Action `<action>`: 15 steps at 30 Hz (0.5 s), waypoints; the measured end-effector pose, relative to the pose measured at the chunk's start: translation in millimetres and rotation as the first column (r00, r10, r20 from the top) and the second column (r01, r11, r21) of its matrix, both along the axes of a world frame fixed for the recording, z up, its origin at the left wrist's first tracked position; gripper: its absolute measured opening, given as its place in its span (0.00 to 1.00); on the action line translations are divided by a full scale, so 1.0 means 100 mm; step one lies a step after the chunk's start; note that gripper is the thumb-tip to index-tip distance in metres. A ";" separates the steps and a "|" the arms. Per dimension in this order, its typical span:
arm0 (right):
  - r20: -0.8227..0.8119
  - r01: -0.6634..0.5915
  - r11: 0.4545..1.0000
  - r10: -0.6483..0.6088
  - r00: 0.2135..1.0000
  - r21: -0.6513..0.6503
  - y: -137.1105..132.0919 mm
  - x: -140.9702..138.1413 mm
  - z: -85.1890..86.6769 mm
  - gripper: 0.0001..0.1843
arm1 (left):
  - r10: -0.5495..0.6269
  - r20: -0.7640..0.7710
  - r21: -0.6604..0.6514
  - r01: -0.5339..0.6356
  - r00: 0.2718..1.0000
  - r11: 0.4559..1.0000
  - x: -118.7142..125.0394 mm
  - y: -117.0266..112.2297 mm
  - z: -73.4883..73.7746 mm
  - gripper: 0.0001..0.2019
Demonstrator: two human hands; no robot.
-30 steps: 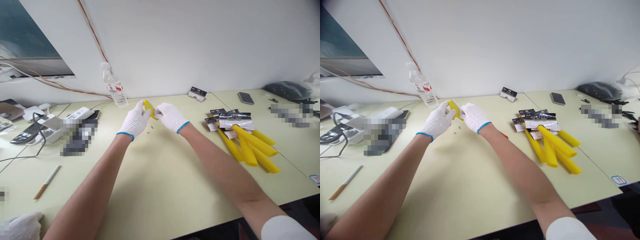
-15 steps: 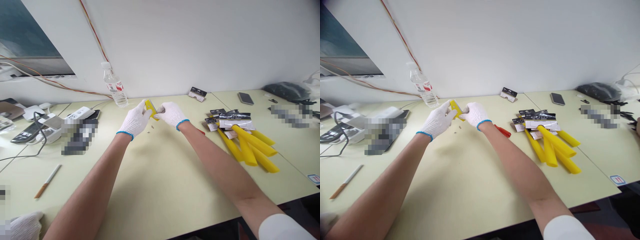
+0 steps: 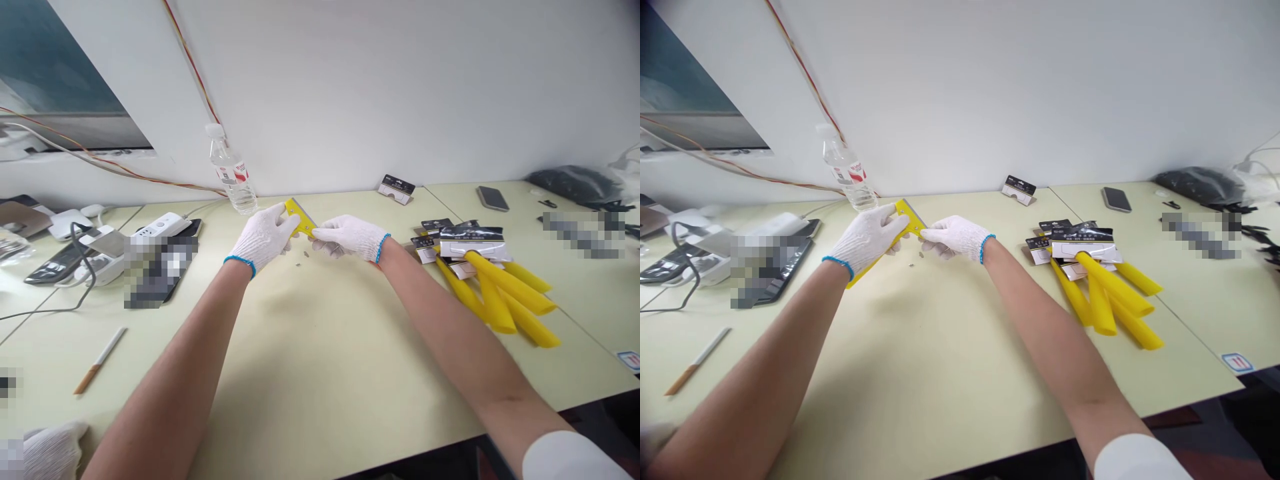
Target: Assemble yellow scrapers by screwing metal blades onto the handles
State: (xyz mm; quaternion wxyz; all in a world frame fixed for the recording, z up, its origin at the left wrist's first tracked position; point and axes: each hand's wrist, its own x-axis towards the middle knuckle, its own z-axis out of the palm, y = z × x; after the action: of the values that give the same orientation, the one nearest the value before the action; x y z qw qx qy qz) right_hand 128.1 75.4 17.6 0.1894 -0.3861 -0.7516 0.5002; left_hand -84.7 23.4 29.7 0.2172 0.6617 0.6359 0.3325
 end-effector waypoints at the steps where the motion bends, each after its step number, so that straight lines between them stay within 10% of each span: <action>1: 0.004 0.014 1.000 -0.013 1.000 -0.023 -0.01 -0.02 -0.01 0.20 | 0.012 -0.008 -0.004 -0.013 1.000 1.000 0.00 0.00 -0.01 0.11; 8: -0.026 0.154 0.980 -0.158 0.987 -0.126 -0.02 -0.17 -0.07 0.23 | 0.199 -0.190 0.244 -0.150 0.961 0.958 0.06 0.06 -0.05 0.19; 15: -0.074 0.219 0.956 -0.237 0.969 -0.195 0.08 -0.20 -0.11 0.22 | -0.043 -0.453 0.338 0.216 0.890 0.916 0.14 0.06 -0.11 0.15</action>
State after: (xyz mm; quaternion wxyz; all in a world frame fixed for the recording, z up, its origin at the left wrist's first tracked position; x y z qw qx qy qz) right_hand 108.2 83.0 6.8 0.2454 -0.4614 -0.6421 0.5608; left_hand -71.0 29.2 18.4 -0.0406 0.7903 0.5452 0.2767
